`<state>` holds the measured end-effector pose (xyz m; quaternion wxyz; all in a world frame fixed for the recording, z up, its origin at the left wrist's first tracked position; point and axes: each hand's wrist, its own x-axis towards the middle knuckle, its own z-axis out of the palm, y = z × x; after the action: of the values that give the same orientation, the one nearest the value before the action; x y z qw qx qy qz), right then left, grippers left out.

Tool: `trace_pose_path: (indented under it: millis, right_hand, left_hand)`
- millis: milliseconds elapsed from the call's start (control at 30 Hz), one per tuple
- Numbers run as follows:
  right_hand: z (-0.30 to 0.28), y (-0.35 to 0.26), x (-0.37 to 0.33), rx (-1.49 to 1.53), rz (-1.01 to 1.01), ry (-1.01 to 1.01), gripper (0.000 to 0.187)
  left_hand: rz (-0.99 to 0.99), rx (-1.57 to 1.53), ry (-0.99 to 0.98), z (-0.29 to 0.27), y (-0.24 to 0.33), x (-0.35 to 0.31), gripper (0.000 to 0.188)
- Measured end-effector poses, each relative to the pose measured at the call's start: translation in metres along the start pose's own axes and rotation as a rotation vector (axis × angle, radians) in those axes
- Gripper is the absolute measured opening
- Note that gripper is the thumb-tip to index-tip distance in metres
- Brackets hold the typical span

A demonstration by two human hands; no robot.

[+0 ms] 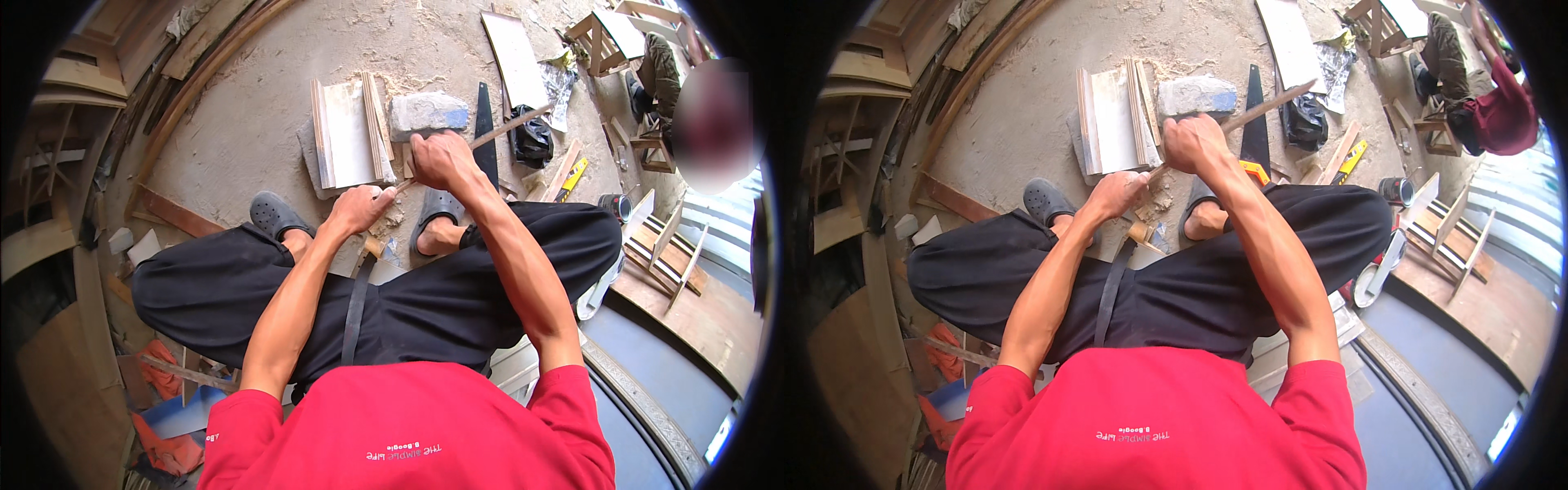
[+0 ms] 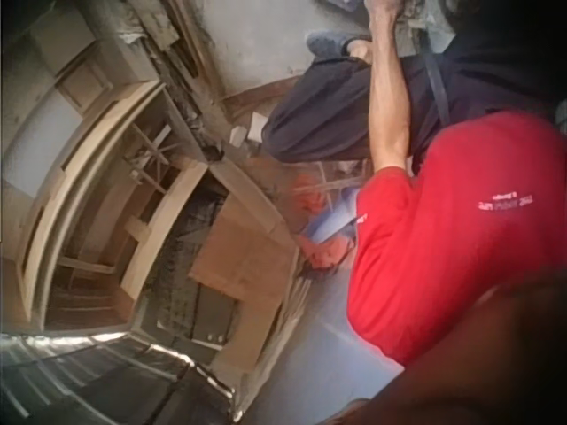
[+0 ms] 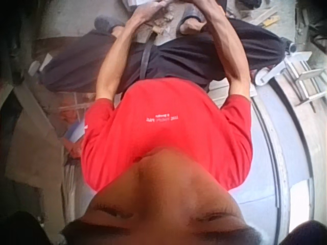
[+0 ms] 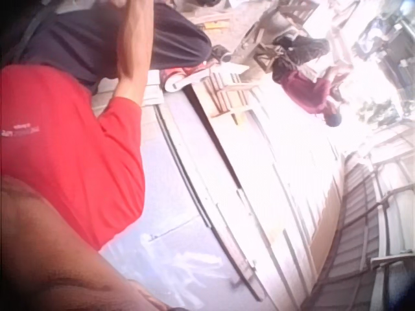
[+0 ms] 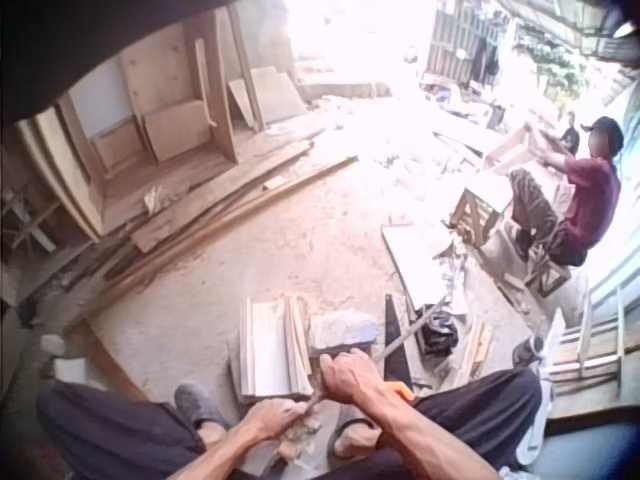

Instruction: The person sits on the floor and assembles small wooden frame pieces by hand, aligning and fitting them together. The person then uses a hand saw to cut a wooden strip to size.

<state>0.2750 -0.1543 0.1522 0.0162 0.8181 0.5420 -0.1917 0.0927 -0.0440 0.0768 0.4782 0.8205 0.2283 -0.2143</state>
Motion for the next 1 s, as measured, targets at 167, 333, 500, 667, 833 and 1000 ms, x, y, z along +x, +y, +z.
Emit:
trace_pose_path:
  millis: [167,333,500,667,833,1000]
  right_hand:
    - [-0.035,-0.022,-0.013,0.058,-0.230,0.872,0.013]
    - [-0.018,-0.041,-0.036,0.709,0.049,0.526,0.015]
    - [-0.003,-0.057,-0.037,0.878,0.016,0.515,0.013]
    - [0.008,-0.063,-0.029,0.810,-0.012,0.552,0.012]
    - [0.022,-0.064,-0.024,0.783,-0.059,0.628,0.012]
    - [0.021,-0.066,-0.024,0.807,-0.037,0.574,0.013]
  left_hand:
    - [-0.039,-0.405,0.074,-0.008,0.022,-0.019,0.074]
    - [-0.103,-0.728,0.204,-0.017,0.034,-0.027,0.077]
    - [-0.154,-0.574,0.299,-0.021,0.017,-0.020,0.085]
    - [-0.168,-0.394,0.340,-0.017,0.014,-0.018,0.093]
    - [-0.155,-0.304,0.368,-0.017,0.017,-0.018,0.093]
    - [-0.176,-0.188,0.399,-0.014,0.012,-0.017,0.084]
